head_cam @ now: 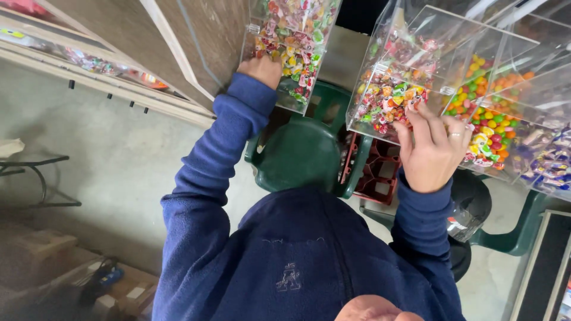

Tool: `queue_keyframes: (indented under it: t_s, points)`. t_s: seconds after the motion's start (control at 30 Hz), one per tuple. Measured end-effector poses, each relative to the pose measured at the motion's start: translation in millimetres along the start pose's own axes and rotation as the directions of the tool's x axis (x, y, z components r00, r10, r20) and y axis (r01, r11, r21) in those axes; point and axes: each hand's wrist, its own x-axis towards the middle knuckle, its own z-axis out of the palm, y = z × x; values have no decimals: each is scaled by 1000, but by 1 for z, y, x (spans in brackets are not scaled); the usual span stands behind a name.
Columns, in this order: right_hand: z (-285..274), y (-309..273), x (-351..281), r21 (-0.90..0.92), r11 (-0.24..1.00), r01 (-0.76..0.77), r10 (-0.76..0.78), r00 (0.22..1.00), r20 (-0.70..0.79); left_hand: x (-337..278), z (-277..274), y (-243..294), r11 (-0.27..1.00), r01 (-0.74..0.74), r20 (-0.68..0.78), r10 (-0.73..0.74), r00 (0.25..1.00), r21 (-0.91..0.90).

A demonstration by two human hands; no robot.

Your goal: Inspecting and selecting individual candies from several clear acrylic dispensers.

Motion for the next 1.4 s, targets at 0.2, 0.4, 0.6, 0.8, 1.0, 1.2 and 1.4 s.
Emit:
queue_keyframes:
  t_s: [0.2,0.4,0.6,0.8,1.0,1.2,1.4]
  points:
    - [-28,-14,-20,110,989,-95,100,994,-47,7,10,-2,998,64,55,-65,996,8]
    - [-35,-23,-28,273,955,-114,147,983,-106,7,-34,3,998,-3,86,8,996,-58]
    - [-25,-41,-29,423,904,-53,143,973,-183,-19,-98,16,992,7,127,9,992,-127]
    - [-10,-58,-33,826,539,-167,171,982,87,-97,-206,88,771,-395,-369,222,902,-500]
    - [-3,-72,-25,947,309,88,-201,979,-26,-130,-187,115,418,-397,-287,303,909,-817]
    - [-2,-60,-30,947,321,-7,-158,986,61,-134,-187,117,369,-297,-243,184,952,-881]
    - [-17,-8,2,491,853,-174,210,978,-19,-137,-185,101,457,-251,-229,103,968,-853]
